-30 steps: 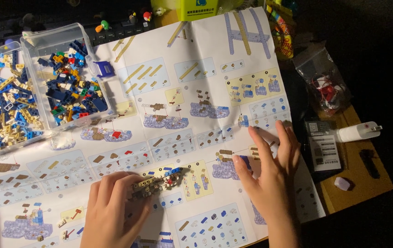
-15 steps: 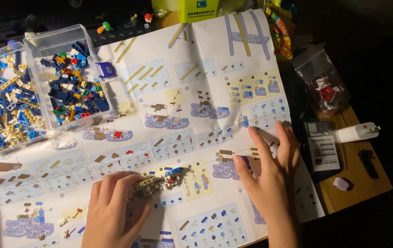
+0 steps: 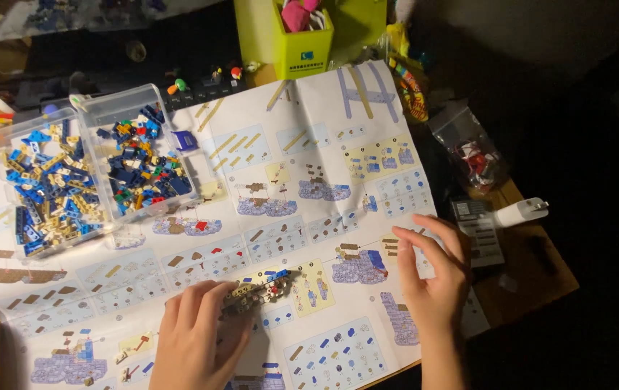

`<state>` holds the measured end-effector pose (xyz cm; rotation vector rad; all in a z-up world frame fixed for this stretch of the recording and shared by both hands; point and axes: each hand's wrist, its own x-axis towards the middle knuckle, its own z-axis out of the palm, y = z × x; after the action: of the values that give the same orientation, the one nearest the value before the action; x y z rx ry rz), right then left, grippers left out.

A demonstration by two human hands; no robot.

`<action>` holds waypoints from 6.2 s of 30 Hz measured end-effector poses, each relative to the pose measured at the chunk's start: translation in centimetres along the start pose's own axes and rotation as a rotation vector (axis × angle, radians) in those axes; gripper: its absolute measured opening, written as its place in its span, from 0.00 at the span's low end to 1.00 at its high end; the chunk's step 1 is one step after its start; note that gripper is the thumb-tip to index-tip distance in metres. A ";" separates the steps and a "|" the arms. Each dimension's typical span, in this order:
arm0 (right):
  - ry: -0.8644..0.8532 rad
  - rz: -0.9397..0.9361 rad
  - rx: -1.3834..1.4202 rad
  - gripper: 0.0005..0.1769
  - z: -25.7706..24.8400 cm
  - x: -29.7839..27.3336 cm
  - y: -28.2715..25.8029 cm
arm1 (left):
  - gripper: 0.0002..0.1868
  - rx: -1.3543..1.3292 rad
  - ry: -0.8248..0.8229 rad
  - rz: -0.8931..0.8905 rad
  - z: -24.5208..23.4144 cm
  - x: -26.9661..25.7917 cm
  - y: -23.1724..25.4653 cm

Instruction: Assembling a LEGO set by following printed instructions and picking pieces from sorted containers.

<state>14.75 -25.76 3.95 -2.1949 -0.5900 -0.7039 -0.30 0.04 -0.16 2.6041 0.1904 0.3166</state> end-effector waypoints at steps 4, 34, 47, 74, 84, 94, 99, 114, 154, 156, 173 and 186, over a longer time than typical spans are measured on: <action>-0.100 -0.032 -0.015 0.08 0.4 -0.3 -1.5 | 0.33 0.019 -0.034 0.011 0.4 -0.7 -0.6; -0.422 -0.052 0.111 0.23 6.4 -4.9 -9.6 | 0.46 -0.003 0.071 0.226 -0.6 -3.8 0.1; -0.427 -0.030 0.079 0.25 6.4 -5.1 -9.2 | 0.42 -0.036 0.049 0.215 -1.6 -3.7 0.7; -0.450 -0.058 0.026 0.23 6.6 -5.7 -9.0 | 0.32 -0.082 0.072 0.184 -5.5 -7.6 0.7; -0.414 -0.072 -0.044 0.20 7.3 -6.6 -7.9 | 0.32 -0.015 0.088 0.146 -5.3 -8.1 -0.7; -0.444 -0.085 -0.074 0.21 6.9 -6.4 -8.2 | 0.52 0.455 0.120 -0.078 -5.5 -10.7 -3.9; -0.481 -0.037 -0.059 0.22 6.9 -6.3 -8.3 | 0.52 0.439 0.096 -0.148 -6.1 -11.7 -5.4; -0.857 -0.234 -0.149 0.23 9.2 -4.0 -15.7 | 0.52 0.458 0.123 -0.118 -5.9 -12.1 -6.2; -0.643 -0.280 0.393 0.21 8.3 -5.2 -16.7 | 0.21 0.216 0.088 -0.235 1.9 -15.5 -21.1; -0.637 -0.256 0.418 0.20 8.5 -5.6 -16.4 | 0.21 0.234 0.078 -0.249 1.1 -14.9 -20.2; -0.640 -0.198 0.213 0.13 6.8 -4.8 -13.0 | 0.08 -0.113 0.149 0.333 -5.9 -6.1 1.2; -0.522 -0.479 -0.115 0.14 8.6 0.3 -14.7 | 0.16 -0.074 0.364 0.202 -9.3 -3.4 -0.6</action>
<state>8.75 -10.06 6.74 -2.3745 -1.4040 -0.3921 -5.98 4.20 6.76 2.4760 0.0382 0.8539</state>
